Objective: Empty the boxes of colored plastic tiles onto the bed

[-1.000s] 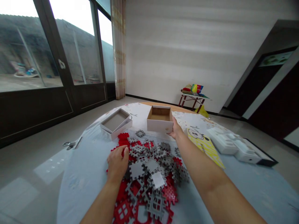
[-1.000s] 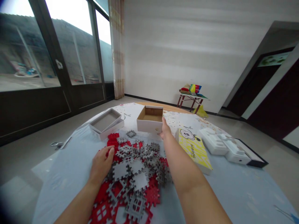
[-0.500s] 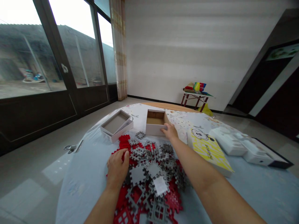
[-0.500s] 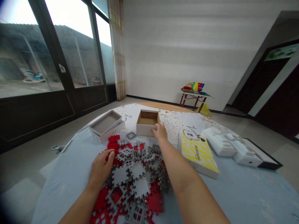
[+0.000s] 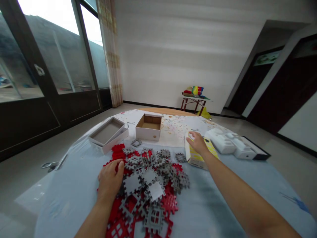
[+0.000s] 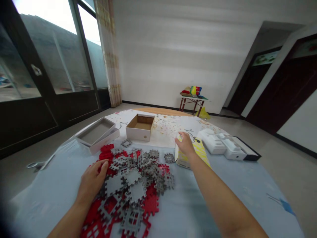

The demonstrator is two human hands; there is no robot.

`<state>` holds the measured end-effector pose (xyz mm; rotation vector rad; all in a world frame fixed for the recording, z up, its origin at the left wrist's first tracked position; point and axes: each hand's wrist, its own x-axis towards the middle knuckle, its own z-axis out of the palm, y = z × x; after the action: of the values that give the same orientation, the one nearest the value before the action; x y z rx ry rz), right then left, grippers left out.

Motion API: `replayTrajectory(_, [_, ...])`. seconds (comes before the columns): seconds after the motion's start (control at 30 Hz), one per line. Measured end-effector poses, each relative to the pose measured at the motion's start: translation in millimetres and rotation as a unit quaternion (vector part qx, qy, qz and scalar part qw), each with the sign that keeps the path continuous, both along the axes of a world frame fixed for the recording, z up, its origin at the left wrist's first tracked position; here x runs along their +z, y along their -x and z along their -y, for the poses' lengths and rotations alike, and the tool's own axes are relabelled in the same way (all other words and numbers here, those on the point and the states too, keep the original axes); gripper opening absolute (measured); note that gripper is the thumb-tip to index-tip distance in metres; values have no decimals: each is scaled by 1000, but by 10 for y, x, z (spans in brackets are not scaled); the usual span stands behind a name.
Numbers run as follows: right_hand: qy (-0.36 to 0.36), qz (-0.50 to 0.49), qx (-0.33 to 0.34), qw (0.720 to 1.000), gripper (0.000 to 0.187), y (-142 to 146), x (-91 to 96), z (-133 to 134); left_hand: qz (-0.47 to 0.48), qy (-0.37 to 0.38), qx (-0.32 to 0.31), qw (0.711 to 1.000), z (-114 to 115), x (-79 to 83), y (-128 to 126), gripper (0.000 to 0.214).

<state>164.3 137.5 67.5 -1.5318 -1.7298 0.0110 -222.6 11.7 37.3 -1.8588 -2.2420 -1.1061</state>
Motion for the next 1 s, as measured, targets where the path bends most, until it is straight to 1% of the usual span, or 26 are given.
replayTrajectory(0.07, [33,25,-67,997,47,-375,-44,217,-7,4,-2,1000,-18,-3,15,40])
replayTrajectory(0.13, [79,29,-136,987,52,-673,-113,436,-10,14,-8,1000,-35,-8,31,40])
replayTrajectory(0.2, [117,5,-194,974,57,-893,-200,630,-10,21,-10,1000,-45,-14,44,41])
replayTrajectory(0.27, [153,-41,-231,960,61,-1045,-288,781,-8,22,-4,1000,-46,-19,52,41])
replayTrajectory(0.33, [196,-83,-237,948,58,-1142,-352,883,-7,21,1,1000,-40,-22,56,41])
replayTrajectory(0.4, [235,-110,-220,940,47,-1187,-375,936,-9,22,-1,1000,-29,-21,56,42])
replayTrajectory(0.47, [275,-131,-193,933,37,-1185,-363,952,-11,27,-4,1000,-16,-13,54,43])
replayTrajectory(0.53, [317,-159,-173,919,34,-1149,-339,945,-11,32,-1,999,-2,-2,51,44])
replayTrajectory(0.6, [340,-198,-165,904,34,-1096,-323,929,-11,37,7,999,11,8,52,45])
replayTrajectory(0.7, [322,-277,-149,893,32,-1023,-305,902,-6,45,13,999,29,9,66,46])
replayTrajectory(0.8, [280,-355,-109,885,29,-968,-234,871,0,49,17,999,40,-6,85,45])
replayTrajectory(0.9, [203,-431,-63,877,26,-877,-78,804,-1,43,17,999,37,-24,94,44])
replayTrajectory(0.93, [175,-459,-48,870,25,-823,-12,768,-3,39,17,999,31,-28,95,44])
replayTrajectory(1.0, [130,-517,-16,846,22,-666,125,671,-4,34,19,999,16,-32,97,43])
